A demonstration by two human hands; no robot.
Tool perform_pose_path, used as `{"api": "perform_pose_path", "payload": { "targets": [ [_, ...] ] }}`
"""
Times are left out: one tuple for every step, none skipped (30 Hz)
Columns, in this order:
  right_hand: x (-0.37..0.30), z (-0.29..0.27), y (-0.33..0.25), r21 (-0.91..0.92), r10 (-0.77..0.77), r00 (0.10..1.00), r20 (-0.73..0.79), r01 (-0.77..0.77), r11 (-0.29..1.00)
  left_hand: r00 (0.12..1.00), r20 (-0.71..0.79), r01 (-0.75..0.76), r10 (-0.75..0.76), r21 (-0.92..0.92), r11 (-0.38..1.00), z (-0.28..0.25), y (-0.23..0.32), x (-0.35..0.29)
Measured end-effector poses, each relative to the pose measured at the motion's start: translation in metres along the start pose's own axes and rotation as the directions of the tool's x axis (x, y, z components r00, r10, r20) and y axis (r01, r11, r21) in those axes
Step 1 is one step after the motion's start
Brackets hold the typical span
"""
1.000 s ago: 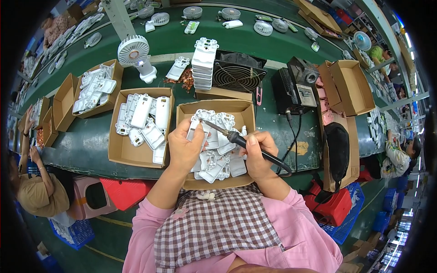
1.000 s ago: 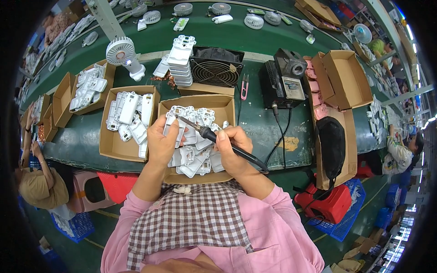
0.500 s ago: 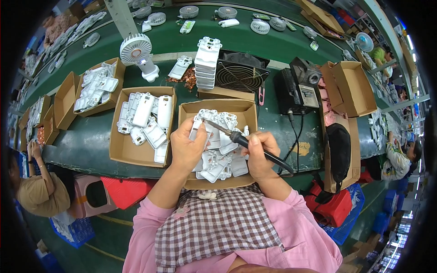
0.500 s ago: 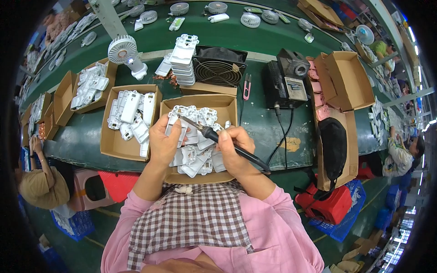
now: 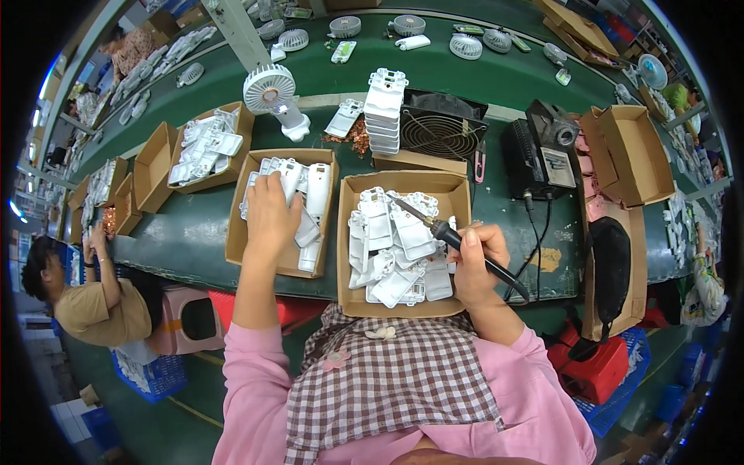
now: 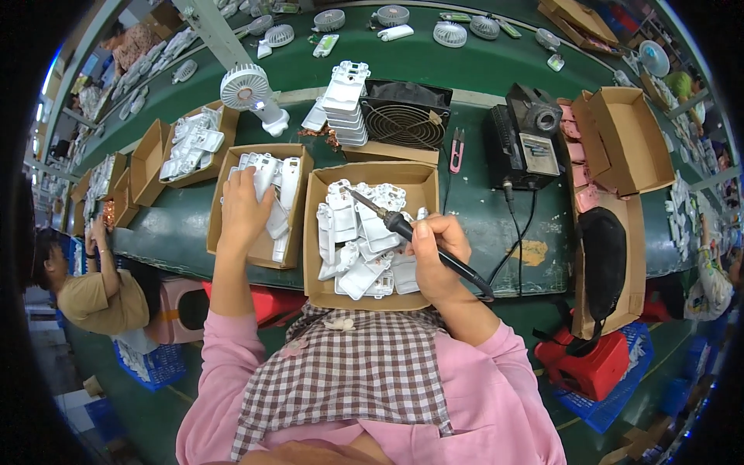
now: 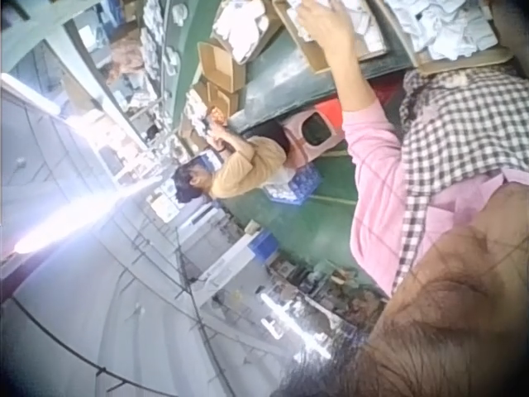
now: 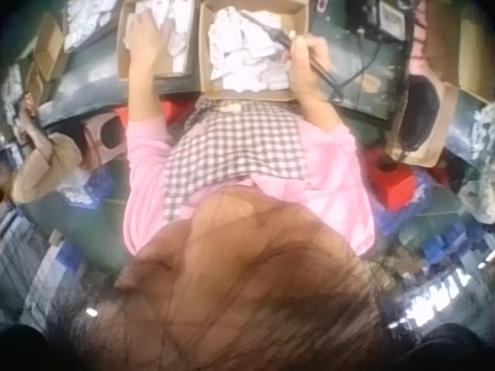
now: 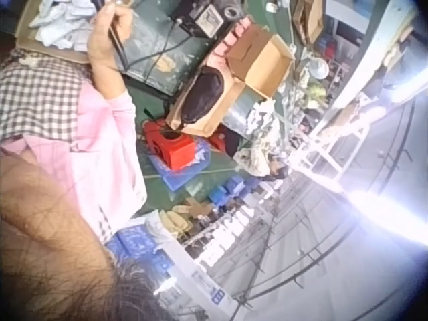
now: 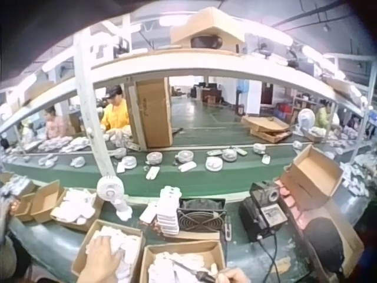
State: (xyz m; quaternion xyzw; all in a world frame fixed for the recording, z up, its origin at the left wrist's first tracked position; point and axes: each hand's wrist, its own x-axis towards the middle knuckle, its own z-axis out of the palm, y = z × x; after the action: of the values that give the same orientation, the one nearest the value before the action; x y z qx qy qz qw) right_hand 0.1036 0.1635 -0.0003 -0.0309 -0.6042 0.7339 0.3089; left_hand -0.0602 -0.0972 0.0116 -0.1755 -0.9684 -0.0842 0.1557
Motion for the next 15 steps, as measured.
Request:
{"api": "perform_pose_path", "payload": {
  "targets": [
    [0.0, 0.0, -0.001, -0.012, 0.008, 1.0, 0.003, -0.008, 1.0, 0.999, -0.009, -0.049, 0.049, 0.011, 0.999, 0.005, -0.008, 0.002],
    [0.001, 0.0, -0.002, -0.011, 0.012, 1.0, 0.004, -0.012, 1.0, 0.997, 0.015, -0.073, 0.073, 0.017, 0.997, 0.01, -0.015, 0.003],
    [0.002, 0.0, -0.003, -0.007, 0.016, 1.0, 0.005, -0.016, 1.0, 0.995, 0.064, -0.082, 0.081, 0.021, 0.996, 0.013, -0.02, 0.005],
    [0.002, 0.0, -0.004, -0.004, 0.023, 1.0, 0.006, -0.023, 1.0, 0.993, 0.071, -0.099, 0.097, 0.025, 0.995, 0.016, -0.023, 0.008],
    [0.002, 0.001, -0.004, -0.029, 0.022, 1.0, 0.016, -0.021, 0.999, 0.99, 0.104, -0.099, 0.096, 0.027, 0.995, 0.017, -0.024, 0.01],
    [0.002, 0.002, -0.004, -0.044, 0.02, 1.0, 0.018, -0.019, 0.999, 0.986, 0.135, -0.099, 0.096, 0.021, 0.995, 0.018, -0.025, 0.012],
    [0.002, 0.001, -0.004, -0.054, 0.021, 1.0, 0.023, -0.02, 0.998, 0.982, 0.162, -0.097, 0.093, 0.02, 0.995, 0.016, -0.025, 0.014],
    [0.003, 0.001, -0.005, -0.068, 0.03, 0.999, 0.028, -0.028, 0.997, 0.983, 0.161, -0.092, 0.091, -0.001, 0.996, 0.014, -0.025, 0.015],
    [0.003, 0.0, -0.005, -0.065, 0.019, 0.999, 0.044, -0.016, 0.998, 0.985, 0.138, -0.096, 0.099, -0.032, 0.995, 0.011, -0.025, 0.016],
    [0.004, 0.0, -0.005, -0.044, 0.027, 0.999, 0.041, -0.025, 0.999, 0.987, 0.124, -0.093, 0.1, -0.063, 0.994, 0.007, -0.025, 0.017],
    [0.004, -0.001, -0.005, -0.024, 0.035, 0.999, 0.038, -0.034, 0.999, 0.989, 0.137, -0.046, 0.059, -0.098, 0.994, 0.003, -0.026, 0.018],
    [0.004, -0.001, -0.006, -0.001, 0.043, 0.999, 0.033, -0.043, 0.999, 0.983, 0.174, 0.086, -0.049, -0.217, 0.972, -0.001, -0.027, 0.017],
    [0.004, -0.002, -0.006, 0.002, 0.048, 0.998, 0.031, -0.048, 0.999, 0.963, 0.224, 0.218, -0.149, -0.327, 0.92, -0.006, -0.028, 0.015],
    [0.004, -0.002, -0.006, 0.009, 0.058, 0.998, 0.034, -0.058, 0.998, 0.928, 0.283, 0.346, -0.241, -0.423, 0.837, -0.01, -0.029, 0.012],
    [0.003, -0.002, -0.006, 0.017, 0.07, 0.997, 0.036, -0.07, 0.997, 0.887, 0.378, 0.453, -0.265, -0.602, 0.658, -0.014, -0.029, 0.007]
  ]
}}
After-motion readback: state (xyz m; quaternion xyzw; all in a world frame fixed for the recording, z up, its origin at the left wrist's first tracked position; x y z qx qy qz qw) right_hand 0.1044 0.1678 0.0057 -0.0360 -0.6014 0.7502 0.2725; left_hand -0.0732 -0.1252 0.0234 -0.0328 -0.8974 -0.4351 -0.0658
